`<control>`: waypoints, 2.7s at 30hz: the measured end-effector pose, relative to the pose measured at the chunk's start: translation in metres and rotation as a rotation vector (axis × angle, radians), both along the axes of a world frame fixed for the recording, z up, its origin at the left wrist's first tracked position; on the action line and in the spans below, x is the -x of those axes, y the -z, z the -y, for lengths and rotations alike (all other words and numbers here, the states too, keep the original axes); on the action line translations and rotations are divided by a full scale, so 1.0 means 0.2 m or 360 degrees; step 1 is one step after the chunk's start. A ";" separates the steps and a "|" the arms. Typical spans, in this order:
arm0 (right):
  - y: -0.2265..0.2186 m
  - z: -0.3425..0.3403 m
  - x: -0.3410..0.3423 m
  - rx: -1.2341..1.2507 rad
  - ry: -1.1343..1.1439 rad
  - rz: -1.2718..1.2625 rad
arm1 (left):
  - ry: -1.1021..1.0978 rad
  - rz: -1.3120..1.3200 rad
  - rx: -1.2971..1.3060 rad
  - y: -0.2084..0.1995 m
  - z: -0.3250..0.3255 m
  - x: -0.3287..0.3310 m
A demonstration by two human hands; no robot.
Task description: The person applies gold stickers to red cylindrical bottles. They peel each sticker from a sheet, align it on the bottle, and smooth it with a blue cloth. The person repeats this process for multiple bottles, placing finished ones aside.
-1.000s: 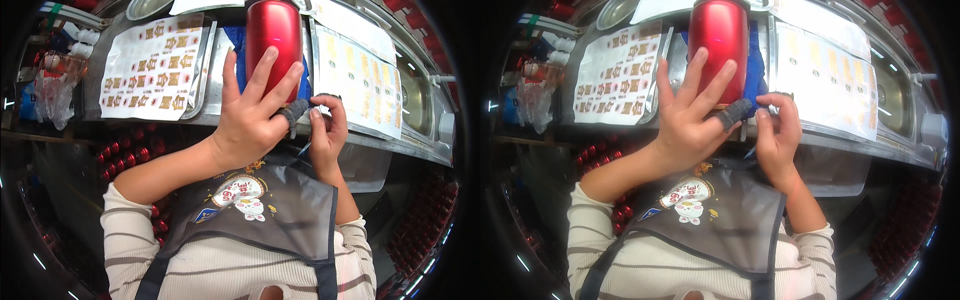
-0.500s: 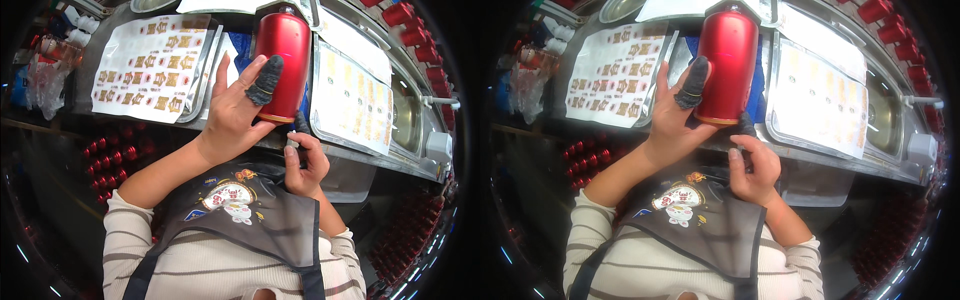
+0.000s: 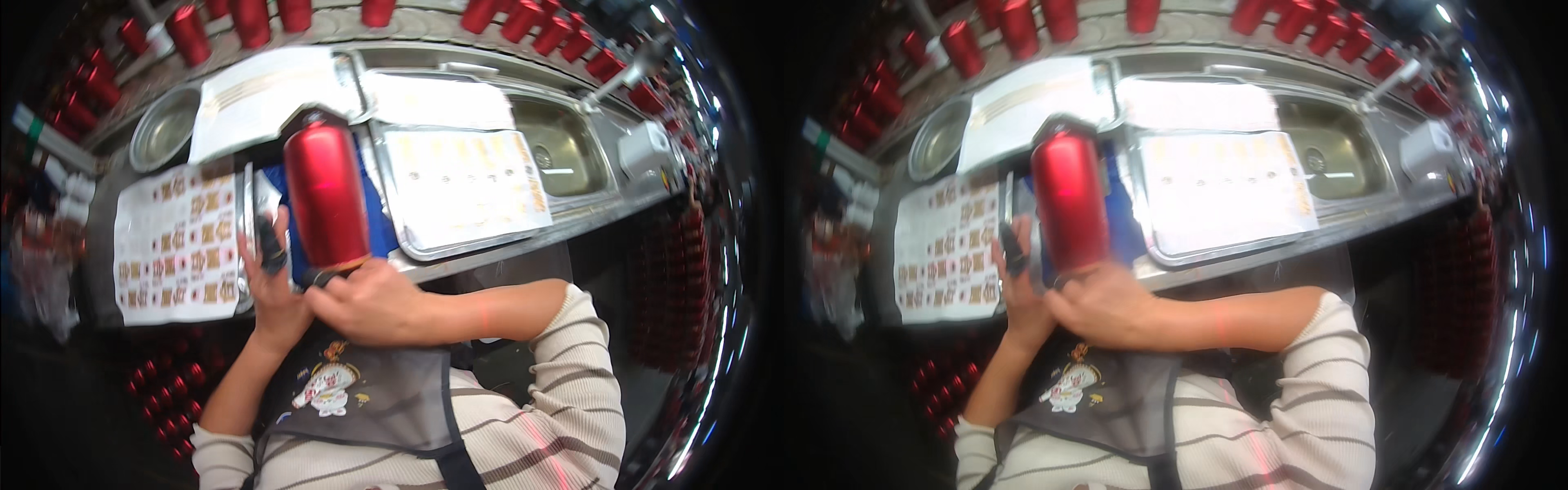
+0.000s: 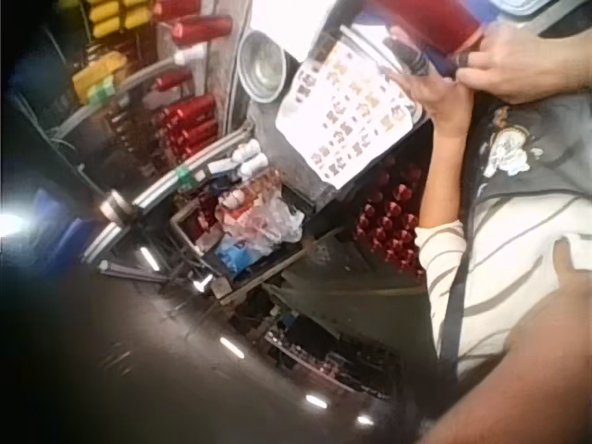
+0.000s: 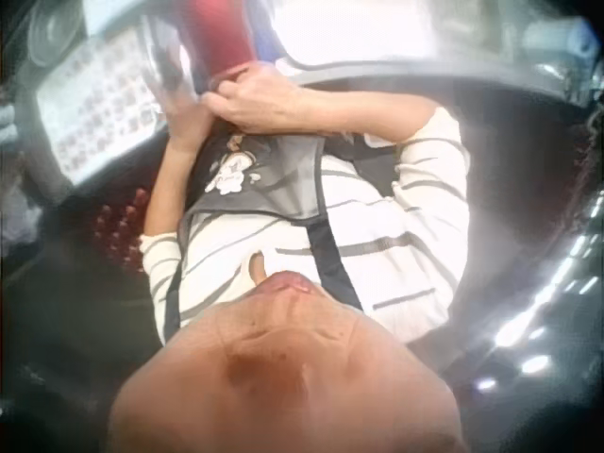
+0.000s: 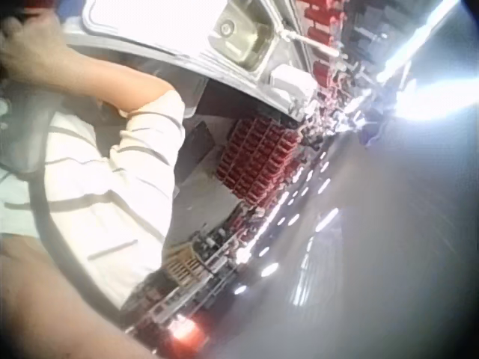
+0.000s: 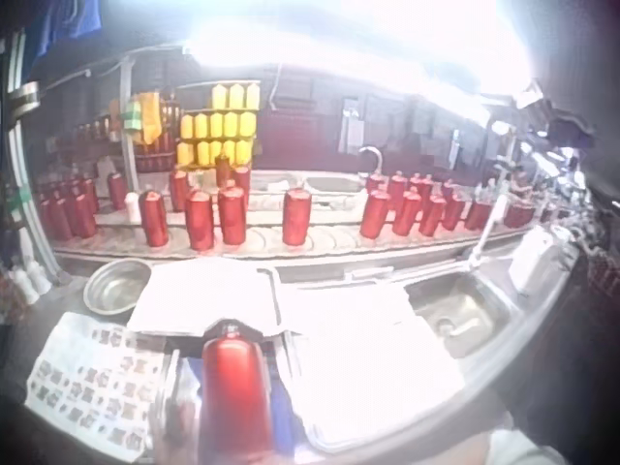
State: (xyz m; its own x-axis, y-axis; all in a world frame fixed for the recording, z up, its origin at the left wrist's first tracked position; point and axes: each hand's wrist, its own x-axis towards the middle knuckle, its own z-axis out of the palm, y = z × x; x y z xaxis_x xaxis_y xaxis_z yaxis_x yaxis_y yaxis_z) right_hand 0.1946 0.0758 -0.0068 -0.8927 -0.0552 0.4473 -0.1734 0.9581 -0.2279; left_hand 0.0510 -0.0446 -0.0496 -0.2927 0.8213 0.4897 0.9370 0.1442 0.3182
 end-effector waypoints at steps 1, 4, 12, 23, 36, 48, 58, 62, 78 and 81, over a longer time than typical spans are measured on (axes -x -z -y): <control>0.00 0.02 0.00 0.0078 -0.0039 0.0234 | 0.0029 -0.0185 0.0083 -0.01 0.01 0.00; -0.04 0.03 -0.09 0.0453 -0.0317 -0.0019 | 0.0045 0.0268 0.0106 -0.03 0.06 -0.04; 0.09 -0.84 -0.05 0.0775 0.1142 -0.0169 | 0.0219 0.0621 0.0080 -0.15 -0.14 -0.03; 0.21 -1.65 0.32 0.0296 0.1616 0.0459 | 0.0251 0.0618 0.0108 -0.13 -0.12 0.02; 0.33 -1.77 0.35 0.0551 0.1224 -0.0116 | 0.0305 0.0530 0.0067 -0.10 -0.11 0.05; -0.40 -0.68 0.01 0.0942 0.1083 0.0001 | 0.0230 0.0591 -0.0153 -0.05 -0.08 0.05; -0.50 -0.43 0.15 0.1268 0.0495 0.0369 | 0.0238 0.0810 0.0112 -0.07 -0.09 0.06; -0.37 -0.47 0.25 0.1265 0.0535 0.0376 | 0.0267 0.0869 -0.0091 -0.06 -0.08 0.05; -0.26 -0.41 0.23 0.1351 0.0841 0.0022 | 0.0234 0.2091 -0.0587 -0.15 -0.29 0.07; -0.16 -0.35 0.20 0.1755 0.0878 -0.0005 | 0.0254 0.2176 -0.0506 -0.15 -0.26 0.08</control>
